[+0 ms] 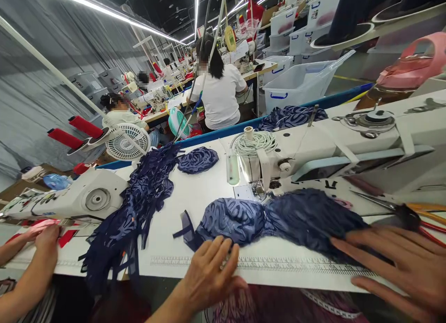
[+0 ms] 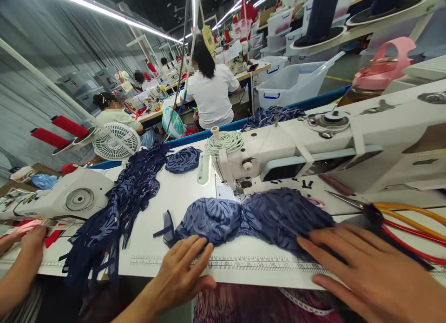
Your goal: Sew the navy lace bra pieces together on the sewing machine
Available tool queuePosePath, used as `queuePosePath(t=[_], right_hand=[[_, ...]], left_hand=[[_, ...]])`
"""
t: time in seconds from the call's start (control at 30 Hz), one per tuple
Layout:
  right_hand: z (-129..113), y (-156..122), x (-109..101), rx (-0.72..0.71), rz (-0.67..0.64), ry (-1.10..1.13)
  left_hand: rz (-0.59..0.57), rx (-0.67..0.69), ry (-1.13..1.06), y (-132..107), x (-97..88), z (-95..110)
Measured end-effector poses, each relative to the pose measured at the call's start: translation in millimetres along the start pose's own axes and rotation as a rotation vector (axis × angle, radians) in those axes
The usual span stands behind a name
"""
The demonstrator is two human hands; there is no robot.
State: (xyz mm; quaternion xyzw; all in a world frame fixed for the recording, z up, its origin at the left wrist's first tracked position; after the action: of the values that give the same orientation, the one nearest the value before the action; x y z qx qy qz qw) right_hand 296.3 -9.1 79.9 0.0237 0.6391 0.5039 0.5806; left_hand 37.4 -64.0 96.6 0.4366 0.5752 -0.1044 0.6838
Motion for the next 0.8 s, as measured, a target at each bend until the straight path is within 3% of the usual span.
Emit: queuePosePath(t=[0.07, 0.17, 0.3, 0.43, 0.57, 0.63, 0.8], right_hand=[[-34.8, 22.3, 13.7, -0.170, -0.037, 0.083], [-60.3, 51.5, 49.6, -0.200, -0.113, 0.204], [-65.9, 50.3, 92.8, -0.163, -0.138, 0.109], [-56.7, 44.6, 92.7, -0.149, -0.135, 0.131], [-46.8, 72.5, 79.7, -0.071, -0.132, 0.297], [-46.6, 85.0, 83.3, -0.064, -0.162, 0.328], [-40.6, 88.0, 101.1, -0.040, -0.230, 0.341]], left_hand=[[0.031, 0.000, -0.116, 13.3, 19.9, 7.8], [-0.016, -0.038, -0.280, 38.8, 53.1, 3.6], [-0.221, -0.320, -0.296, 33.3, 93.4, -20.5], [-0.278, -0.406, -0.270, 16.8, 96.0, -20.9], [-0.226, -0.263, -0.246, 36.1, 92.8, -10.4], [-0.209, -0.211, -0.256, 44.5, 96.8, -7.7], [-0.232, -0.311, -0.277, 38.9, 108.3, -18.0]])
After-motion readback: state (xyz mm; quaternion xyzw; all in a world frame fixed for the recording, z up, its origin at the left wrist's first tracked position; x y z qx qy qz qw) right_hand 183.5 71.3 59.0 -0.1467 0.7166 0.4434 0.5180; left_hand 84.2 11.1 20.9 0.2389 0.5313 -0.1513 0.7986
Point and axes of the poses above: each hand's wrist, its own y-axis towards the middle knuckle, its own x-axis out of the palm, z = x × y, the point moved 10 cm from there along y, towards the middle knuckle, and after that the axes turned 13 degrees about -y, right-handed, at the moved point
